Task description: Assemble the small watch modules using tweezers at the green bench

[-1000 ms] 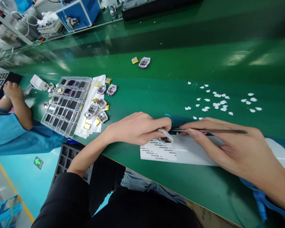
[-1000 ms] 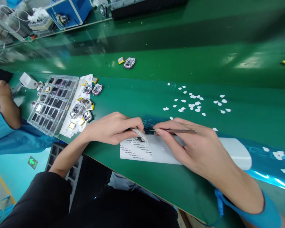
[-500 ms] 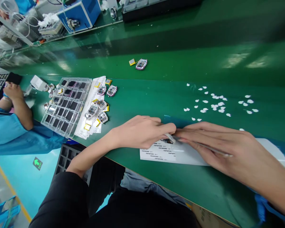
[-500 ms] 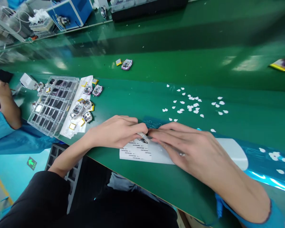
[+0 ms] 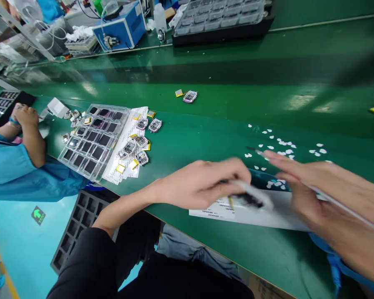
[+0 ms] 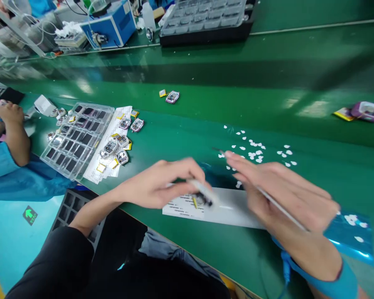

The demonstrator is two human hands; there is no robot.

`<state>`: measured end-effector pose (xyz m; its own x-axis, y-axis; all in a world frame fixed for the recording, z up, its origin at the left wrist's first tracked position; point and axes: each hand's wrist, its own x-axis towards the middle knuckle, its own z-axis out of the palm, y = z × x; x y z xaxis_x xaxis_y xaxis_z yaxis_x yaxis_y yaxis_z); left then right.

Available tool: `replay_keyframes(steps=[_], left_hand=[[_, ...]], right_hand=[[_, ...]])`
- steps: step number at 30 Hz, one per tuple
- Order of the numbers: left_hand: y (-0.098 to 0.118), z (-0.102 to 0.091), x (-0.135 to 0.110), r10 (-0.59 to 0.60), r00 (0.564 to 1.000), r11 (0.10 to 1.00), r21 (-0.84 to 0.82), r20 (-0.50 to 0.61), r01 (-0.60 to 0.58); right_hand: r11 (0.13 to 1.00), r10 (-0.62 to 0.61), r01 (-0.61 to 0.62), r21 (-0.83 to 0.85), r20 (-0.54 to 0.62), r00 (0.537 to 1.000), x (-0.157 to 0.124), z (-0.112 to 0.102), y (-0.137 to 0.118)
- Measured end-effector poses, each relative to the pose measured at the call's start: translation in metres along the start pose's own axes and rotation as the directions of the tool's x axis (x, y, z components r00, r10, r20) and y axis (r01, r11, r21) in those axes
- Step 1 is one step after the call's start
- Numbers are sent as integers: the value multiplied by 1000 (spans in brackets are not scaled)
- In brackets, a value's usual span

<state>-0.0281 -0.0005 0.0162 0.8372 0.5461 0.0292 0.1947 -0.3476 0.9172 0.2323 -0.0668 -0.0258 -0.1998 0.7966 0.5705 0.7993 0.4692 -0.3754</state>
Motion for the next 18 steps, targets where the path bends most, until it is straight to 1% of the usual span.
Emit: replay_keyframes(steps=[1,2,3,4,6,7,8,9,11,13,15,17,18], left_hand=[[-1,-1,1,-85,989,978,-200,-119,60],[-4,-3,3,-200,956,920,-378,-216,107],[-8,-4,6,-319,911,841,-522,-263,143],[-14,-5,8,-420,868,754,-634,-264,172],[-25,-5,14,-551,816,580,-784,-177,221],[-30,-4,16,-576,808,507,-830,-124,234],[-33,-2,18,-577,813,449,-860,-72,243],[-34,0,19,-561,827,410,-877,-28,249],[-33,6,19,-498,866,383,-884,47,269],[-29,10,17,-454,889,402,-876,62,266],[-24,13,15,-448,894,445,-862,20,243],[-23,14,14,-464,885,504,-833,-37,229],[-24,15,15,-478,875,542,-809,-76,226]], right_hand=[[1000,-3,3,-7,-47,999,1,-2,-1],[1000,-2,0,-20,-88,996,2,-3,-3],[999,7,-12,-37,-113,994,3,-5,-4],[998,31,-37,-51,-116,993,3,-6,-6],[992,109,-114,-56,-85,990,2,-7,-9],[984,163,-167,-54,-70,984,1,-7,-10],[973,218,-221,-57,-64,974,-1,-7,-12],[964,253,-257,-60,-74,965,-3,-6,-13],[962,261,-268,-53,-106,959,-7,-5,-15],[966,253,-256,-28,-81,964,-10,-7,-18],[950,312,-312,-12,16,950,-13,-11,-21],[931,362,-364,19,84,929,-16,-15,-22],[929,360,-367,47,112,926,-17,-15,-22]])
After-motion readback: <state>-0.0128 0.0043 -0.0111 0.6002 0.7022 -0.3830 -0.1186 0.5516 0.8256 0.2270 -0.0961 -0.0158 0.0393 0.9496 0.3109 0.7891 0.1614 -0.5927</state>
